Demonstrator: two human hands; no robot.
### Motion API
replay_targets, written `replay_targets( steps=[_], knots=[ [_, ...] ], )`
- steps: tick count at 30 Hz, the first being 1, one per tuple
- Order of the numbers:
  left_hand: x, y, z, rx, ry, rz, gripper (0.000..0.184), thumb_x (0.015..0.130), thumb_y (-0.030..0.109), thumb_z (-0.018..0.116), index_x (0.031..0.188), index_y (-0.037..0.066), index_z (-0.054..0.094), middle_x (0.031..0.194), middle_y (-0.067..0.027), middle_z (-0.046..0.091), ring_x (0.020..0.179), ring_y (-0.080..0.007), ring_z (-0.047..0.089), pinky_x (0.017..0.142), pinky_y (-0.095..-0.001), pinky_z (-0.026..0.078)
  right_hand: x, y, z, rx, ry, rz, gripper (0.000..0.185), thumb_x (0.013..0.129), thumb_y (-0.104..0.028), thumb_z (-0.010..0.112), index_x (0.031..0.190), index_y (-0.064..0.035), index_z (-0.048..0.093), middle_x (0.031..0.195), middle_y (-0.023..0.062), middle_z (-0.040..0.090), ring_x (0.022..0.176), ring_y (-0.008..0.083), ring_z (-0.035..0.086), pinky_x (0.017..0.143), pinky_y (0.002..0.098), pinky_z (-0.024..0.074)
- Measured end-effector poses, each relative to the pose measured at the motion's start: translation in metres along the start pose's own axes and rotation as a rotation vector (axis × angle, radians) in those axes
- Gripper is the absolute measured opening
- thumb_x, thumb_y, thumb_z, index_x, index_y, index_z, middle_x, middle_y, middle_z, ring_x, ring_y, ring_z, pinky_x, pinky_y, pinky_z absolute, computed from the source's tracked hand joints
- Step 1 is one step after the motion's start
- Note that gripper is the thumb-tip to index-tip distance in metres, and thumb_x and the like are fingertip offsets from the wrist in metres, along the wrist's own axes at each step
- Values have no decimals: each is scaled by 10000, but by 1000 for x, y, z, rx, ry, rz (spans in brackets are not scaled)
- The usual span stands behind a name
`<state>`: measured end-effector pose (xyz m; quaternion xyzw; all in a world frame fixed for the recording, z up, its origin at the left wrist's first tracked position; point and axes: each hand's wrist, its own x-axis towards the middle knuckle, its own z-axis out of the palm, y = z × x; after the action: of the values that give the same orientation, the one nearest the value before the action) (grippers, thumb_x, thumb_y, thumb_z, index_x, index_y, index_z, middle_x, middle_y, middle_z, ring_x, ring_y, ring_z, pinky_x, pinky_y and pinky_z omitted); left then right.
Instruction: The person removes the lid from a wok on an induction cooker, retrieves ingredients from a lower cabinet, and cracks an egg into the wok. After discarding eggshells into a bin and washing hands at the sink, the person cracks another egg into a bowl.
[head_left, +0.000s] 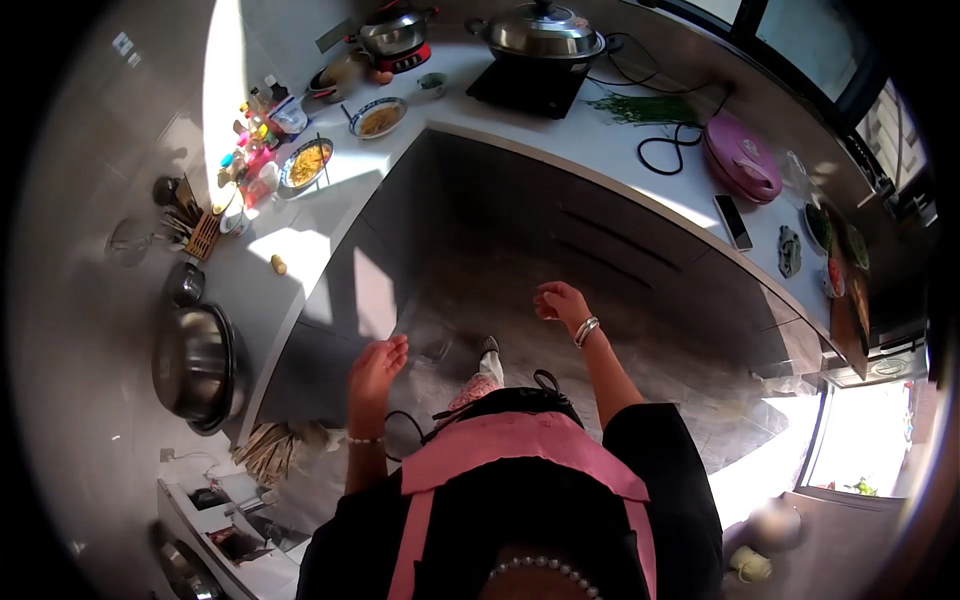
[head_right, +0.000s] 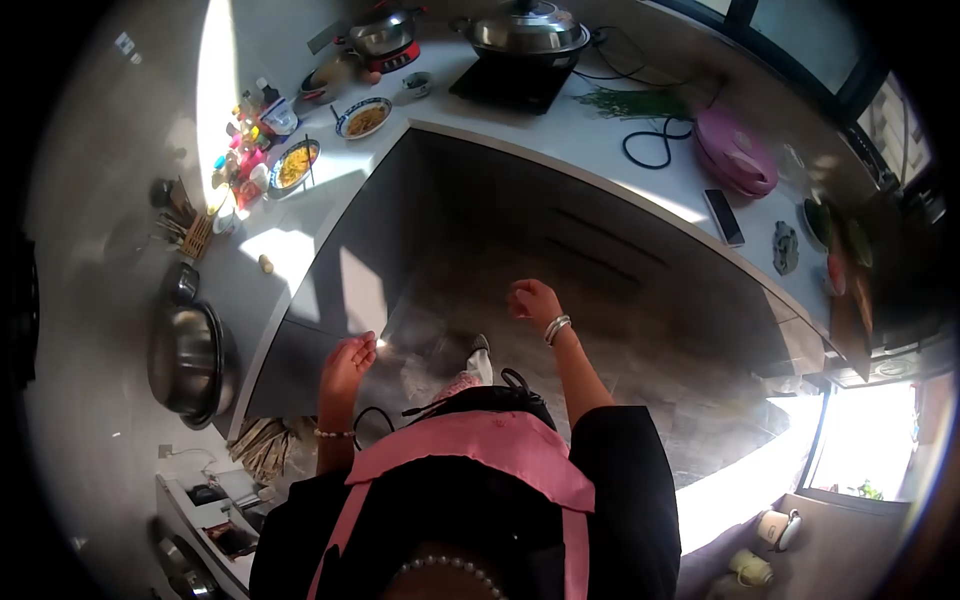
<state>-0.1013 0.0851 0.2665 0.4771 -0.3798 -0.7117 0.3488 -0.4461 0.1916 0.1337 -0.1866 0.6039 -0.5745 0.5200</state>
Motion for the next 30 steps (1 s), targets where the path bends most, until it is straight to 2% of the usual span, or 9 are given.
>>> replay_targets(
  steps=[5, 8, 10, 12, 16, 18, 21, 26, 30],
  knots=[
    [132, 55, 62, -18, -142, 52, 135, 861, 85, 481, 904, -3, 575, 1020, -128, 604, 902, -164, 585, 792, -266, 473, 67, -125, 2, -224, -25, -62, 253, 865, -122, 511, 1092, -12, 517, 889, 91, 630, 706, 145, 620, 608, 253, 506],
    [194, 71, 91, 23, -301, 147, 160, 871, 105, 457, 921, 7, 573, 1052, -136, 594, 934, -180, 575, 832, -288, 456, 117, -217, -21, -221, 79, -284, 242, 825, -69, 538, 1052, 15, 537, 843, 109, 632, 661, 136, 612, 576, 234, 506],
    [221, 88, 119, -100, -436, 119, 172, 890, 123, 437, 933, 3, 553, 1073, -143, 584, 972, -190, 563, 861, -295, 444, 149, -287, -33, -244, 141, -369, 274, 822, -83, 551, 1078, 14, 537, 823, 104, 627, 653, 137, 605, 571, 234, 504],
    [239, 106, 148, 29, -447, 145, 173, 897, 126, 432, 939, 4, 546, 1073, -154, 583, 974, -202, 566, 868, -303, 442, 193, -340, -56, -413, 154, -483, 314, 827, -120, 566, 1112, 9, 531, 822, 87, 624, 659, 124, 597, 595, 230, 499],
    [287, 111, 172, -43, -365, 160, 162, 894, 109, 430, 918, 8, 555, 1059, -167, 586, 955, -221, 577, 851, -305, 456, 293, -437, -82, -681, 302, -654, 361, 793, -237, 620, 1078, -24, 563, 705, 49, 619, 642, 114, 591, 580, 240, 476],
    [307, 111, 173, -38, -194, 115, 150, 890, 106, 436, 909, 18, 556, 1057, -164, 585, 954, -219, 576, 846, -313, 459, 352, -473, -99, -859, 496, -762, 342, 803, -230, 631, 1081, -39, 571, 776, 35, 613, 645, 113, 577, 578, 245, 476],
    [323, 120, 183, -39, -33, 66, 130, 883, 90, 446, 885, 25, 558, 1045, -156, 588, 947, -215, 575, 837, -315, 466, 405, -521, -91, -1235, 669, -896, 454, 763, -351, 652, 1100, -59, 567, 899, 91, 615, 780, 214, 603, 688, 308, 488],
    [341, 128, 193, -36, 12, 74, 167, 883, 91, 439, 989, -7, 523, 1100, -153, 559, 980, -237, 556, 868, -334, 448, 466, -555, -74, -1357, 601, -714, 585, 696, -554, 623, 1043, -86, 578, 1070, 144, 537, 1017, 310, 535, 836, 380, 450],
    [363, 123, 181, -28, 78, -76, 180, 896, 131, 441, 1024, 28, 515, 1177, -158, 515, 1070, -237, 495, 911, -349, 407, 478, -564, -62, -1427, 579, -604, 526, 683, -486, 667, 965, -43, 643, 1059, 163, 591, 1006, 293, 562, 831, 364, 468]
  ],
)
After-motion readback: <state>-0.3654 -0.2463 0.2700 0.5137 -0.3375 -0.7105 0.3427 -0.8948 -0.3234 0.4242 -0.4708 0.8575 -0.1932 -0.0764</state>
